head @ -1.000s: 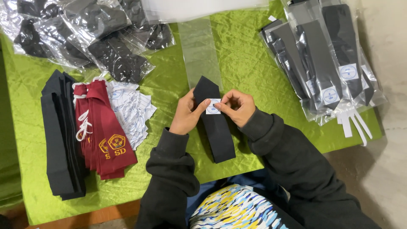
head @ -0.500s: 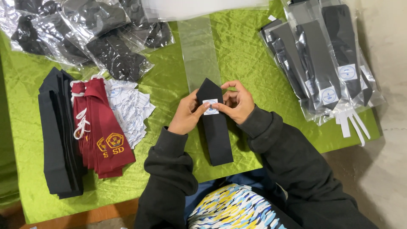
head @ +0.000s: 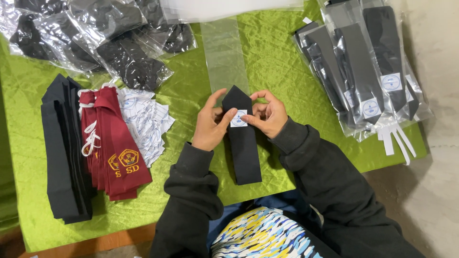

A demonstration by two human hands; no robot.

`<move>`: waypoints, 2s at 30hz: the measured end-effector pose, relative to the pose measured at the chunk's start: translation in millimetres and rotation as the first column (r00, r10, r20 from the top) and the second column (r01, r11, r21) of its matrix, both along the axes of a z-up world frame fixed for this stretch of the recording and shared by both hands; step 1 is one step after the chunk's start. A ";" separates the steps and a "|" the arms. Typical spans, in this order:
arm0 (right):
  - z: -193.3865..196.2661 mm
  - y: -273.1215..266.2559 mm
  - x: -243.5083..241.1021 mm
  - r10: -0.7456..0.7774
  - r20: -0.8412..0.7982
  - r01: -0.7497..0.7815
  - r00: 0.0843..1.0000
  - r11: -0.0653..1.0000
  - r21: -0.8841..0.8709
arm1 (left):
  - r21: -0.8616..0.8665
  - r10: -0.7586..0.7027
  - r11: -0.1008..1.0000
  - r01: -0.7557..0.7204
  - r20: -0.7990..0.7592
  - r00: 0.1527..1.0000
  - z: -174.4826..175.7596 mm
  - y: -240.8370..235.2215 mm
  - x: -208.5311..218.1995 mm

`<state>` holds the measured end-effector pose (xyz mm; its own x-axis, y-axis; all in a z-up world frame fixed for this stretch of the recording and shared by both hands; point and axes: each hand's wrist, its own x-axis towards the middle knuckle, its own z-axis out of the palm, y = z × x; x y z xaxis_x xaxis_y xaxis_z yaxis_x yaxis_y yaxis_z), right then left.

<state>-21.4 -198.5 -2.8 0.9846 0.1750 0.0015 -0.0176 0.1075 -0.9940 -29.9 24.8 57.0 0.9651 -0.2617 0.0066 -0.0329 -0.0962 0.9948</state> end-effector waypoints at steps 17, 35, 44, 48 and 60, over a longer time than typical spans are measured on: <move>-46.0 -9.4 1.0 -0.013 -0.134 -0.005 0.991 0.990 -0.139 | 0.521 0.300 0.690 -0.502 0.424 0.854 -23.3 -9.4 57.7; -47.0 -9.7 -6.3 0.007 -0.063 -0.009 0.998 0.999 -0.046 | 0.535 0.269 0.600 -0.595 0.565 0.780 -46.5 -18.2 68.8; -40.5 -7.4 -4.2 0.021 -0.113 -0.011 0.993 0.996 0.088 | -0.087 0.424 0.903 -0.422 0.010 0.906 -4.0 -17.2 63.3; 10.1 -1.8 -10.3 0.050 -0.226 -0.014 0.973 0.987 0.160 | -0.256 0.424 0.860 -0.441 -0.121 0.897 -6.5 -14.2 66.5; 17.4 -9.3 -1.3 0.161 -0.415 -0.038 0.895 0.956 0.290 | -0.312 0.437 0.820 -0.479 -0.199 0.877 -6.7 -14.4 66.3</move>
<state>-22.8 -207.8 14.5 0.8754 0.3259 -0.3571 -0.4613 0.3420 -0.8187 36.4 10.4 50.3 0.9723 0.2095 -0.1042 0.0439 0.2739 0.9607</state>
